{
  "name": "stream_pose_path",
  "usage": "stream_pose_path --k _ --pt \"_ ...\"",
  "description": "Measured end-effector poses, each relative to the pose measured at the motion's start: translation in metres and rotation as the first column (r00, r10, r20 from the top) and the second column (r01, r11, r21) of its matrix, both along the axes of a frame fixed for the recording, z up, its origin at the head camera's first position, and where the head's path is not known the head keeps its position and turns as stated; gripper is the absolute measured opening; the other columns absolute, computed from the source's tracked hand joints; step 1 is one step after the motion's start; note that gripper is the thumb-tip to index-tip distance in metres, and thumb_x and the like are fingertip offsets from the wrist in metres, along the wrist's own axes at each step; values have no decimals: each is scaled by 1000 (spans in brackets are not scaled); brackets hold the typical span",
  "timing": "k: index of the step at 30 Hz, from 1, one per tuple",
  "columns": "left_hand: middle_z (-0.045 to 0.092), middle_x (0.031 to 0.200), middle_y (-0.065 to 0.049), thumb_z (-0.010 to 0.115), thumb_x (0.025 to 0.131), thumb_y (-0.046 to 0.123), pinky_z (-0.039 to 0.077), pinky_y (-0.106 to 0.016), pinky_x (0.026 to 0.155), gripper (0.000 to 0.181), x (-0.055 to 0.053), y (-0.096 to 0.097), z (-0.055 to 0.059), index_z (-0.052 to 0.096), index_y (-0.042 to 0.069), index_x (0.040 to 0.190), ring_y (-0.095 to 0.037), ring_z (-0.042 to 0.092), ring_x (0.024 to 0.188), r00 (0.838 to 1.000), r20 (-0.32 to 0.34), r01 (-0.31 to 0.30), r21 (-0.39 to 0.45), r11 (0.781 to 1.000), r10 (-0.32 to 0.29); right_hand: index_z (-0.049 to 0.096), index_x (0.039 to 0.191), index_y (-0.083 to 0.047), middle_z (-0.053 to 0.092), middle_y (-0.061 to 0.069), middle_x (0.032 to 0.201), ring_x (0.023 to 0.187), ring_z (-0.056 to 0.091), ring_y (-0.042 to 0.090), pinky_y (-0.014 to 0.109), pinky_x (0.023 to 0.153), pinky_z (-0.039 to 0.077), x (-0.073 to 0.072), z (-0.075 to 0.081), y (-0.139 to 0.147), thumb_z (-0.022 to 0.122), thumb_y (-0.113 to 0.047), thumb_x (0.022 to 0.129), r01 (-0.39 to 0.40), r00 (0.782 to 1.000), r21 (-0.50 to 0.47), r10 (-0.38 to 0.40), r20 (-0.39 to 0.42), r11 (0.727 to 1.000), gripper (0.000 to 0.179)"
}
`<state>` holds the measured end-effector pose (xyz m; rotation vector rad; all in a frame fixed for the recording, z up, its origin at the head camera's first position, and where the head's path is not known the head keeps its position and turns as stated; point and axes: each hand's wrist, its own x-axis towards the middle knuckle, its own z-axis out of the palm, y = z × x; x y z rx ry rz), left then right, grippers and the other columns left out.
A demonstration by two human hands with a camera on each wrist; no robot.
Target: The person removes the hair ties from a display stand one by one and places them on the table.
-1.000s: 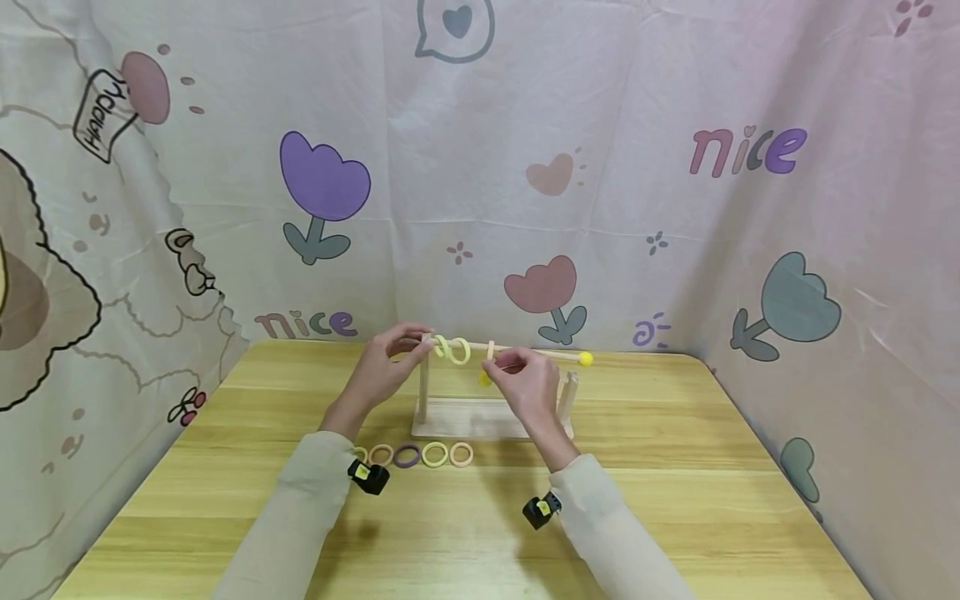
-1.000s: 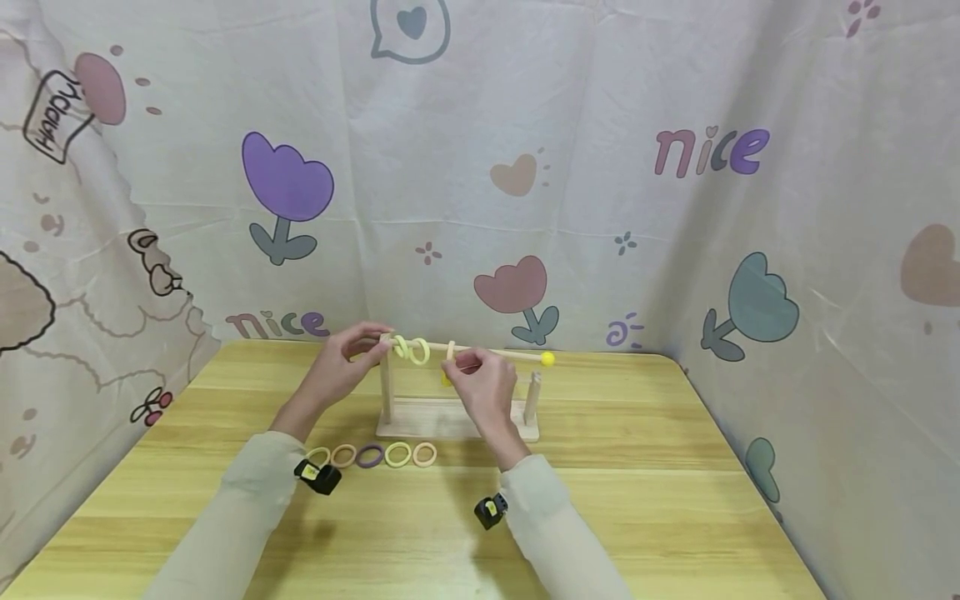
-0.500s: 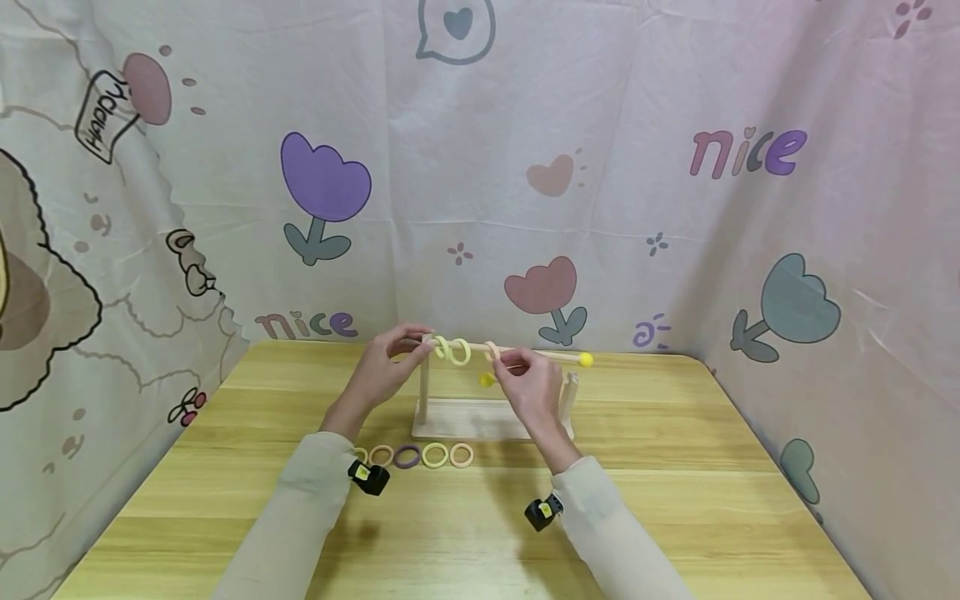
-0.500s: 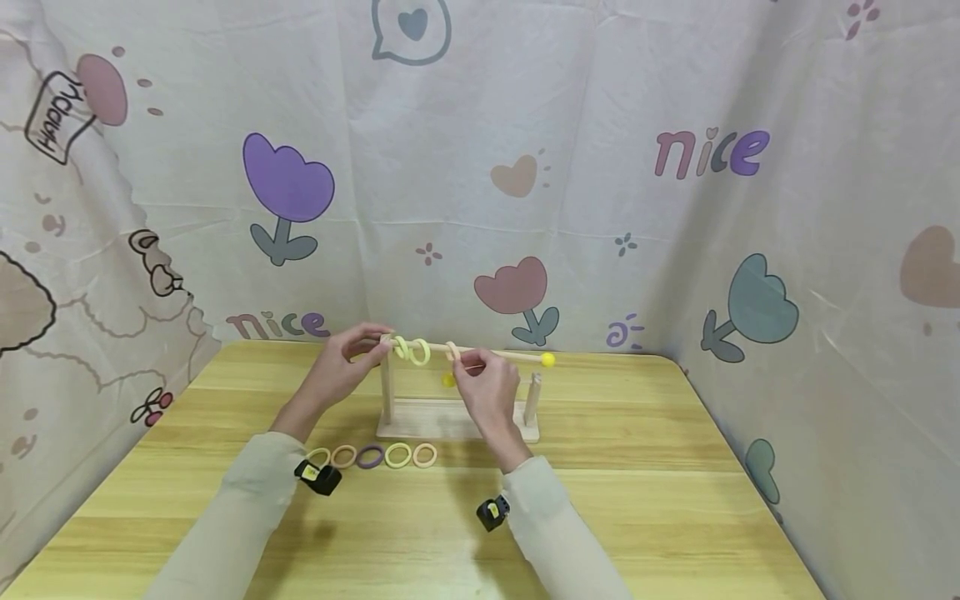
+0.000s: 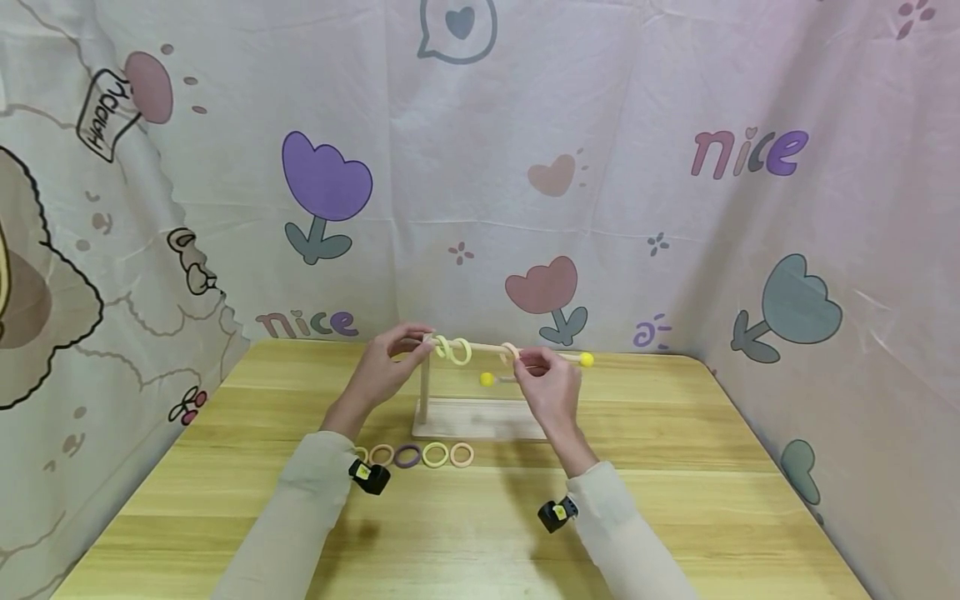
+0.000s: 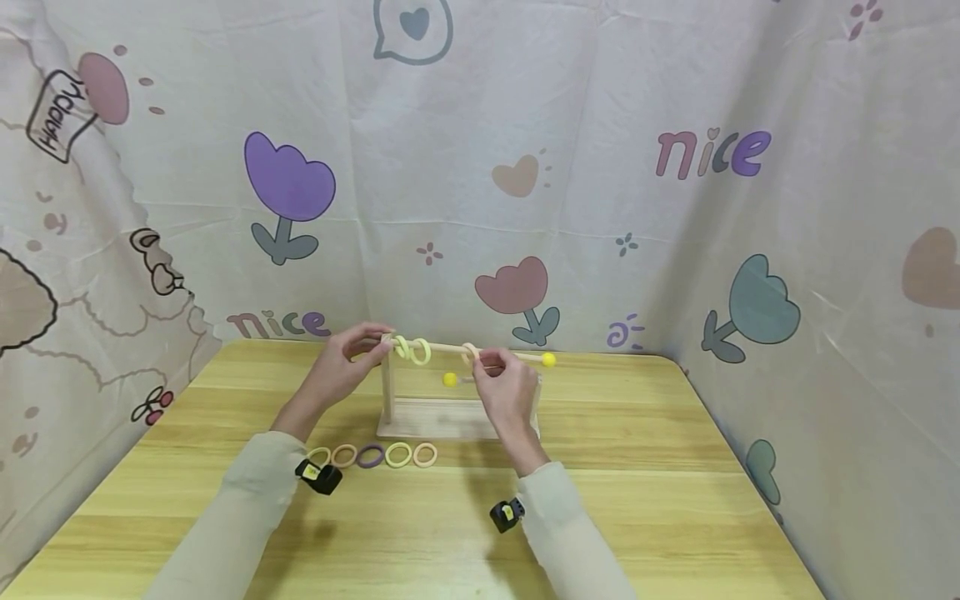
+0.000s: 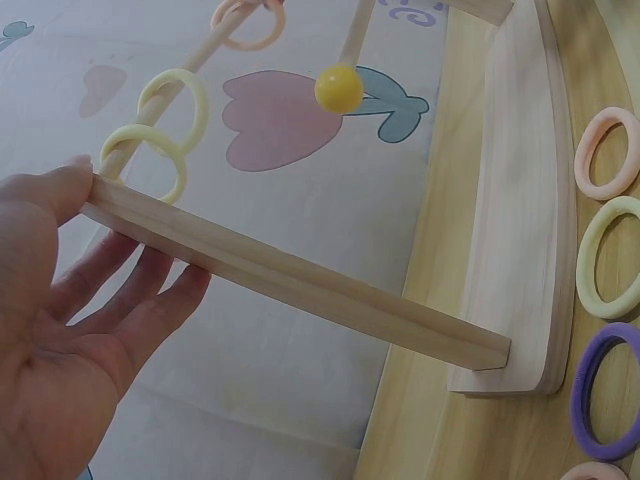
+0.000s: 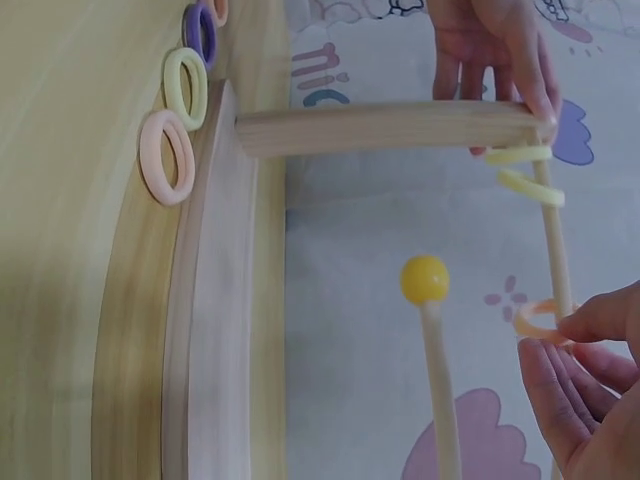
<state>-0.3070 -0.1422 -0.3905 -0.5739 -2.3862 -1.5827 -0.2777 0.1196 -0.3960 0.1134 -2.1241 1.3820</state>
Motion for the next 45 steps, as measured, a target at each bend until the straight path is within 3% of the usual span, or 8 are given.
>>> stream_pose_path --k 6,15,27,45 --pt "68 125 -17 65 103 23 52 -53 109 33 0 0 0 65 9 132 -35 65 122 1000 5 1 -1 1000 -1 79 92 1 79 17 84 73 78 30 7 59 51 -1 0 13 80 -7 85 32 999 2 -32 -1 999 10" --pt "69 124 -16 65 103 27 52 -54 109 33 2 0 2 66 10 131 -35 65 122 1000 9 3 -1 1000 -3 80 93 -1 79 17 84 70 75 24 8 58 52 -1 1 31 80 -8 85 75 997 -16 -75 3 997 11" --pt "69 124 -16 65 103 28 53 -50 109 33 -1 -1 1 66 10 131 -34 66 122 1000 7 1 -3 1000 -1 79 95 2 78 22 87 61 61 -9 7 58 52 0 5 52 80 -9 86 106 994 -52 -105 24 993 14" --pt "71 119 -16 68 101 25 53 -49 108 30 -2 -1 1 68 8 127 -32 68 117 1000 -14 9 4 1000 -9 80 93 0 78 21 85 59 59 -10 6 55 49 0 -3 78 81 -13 87 189 982 -40 -188 38 981 15"
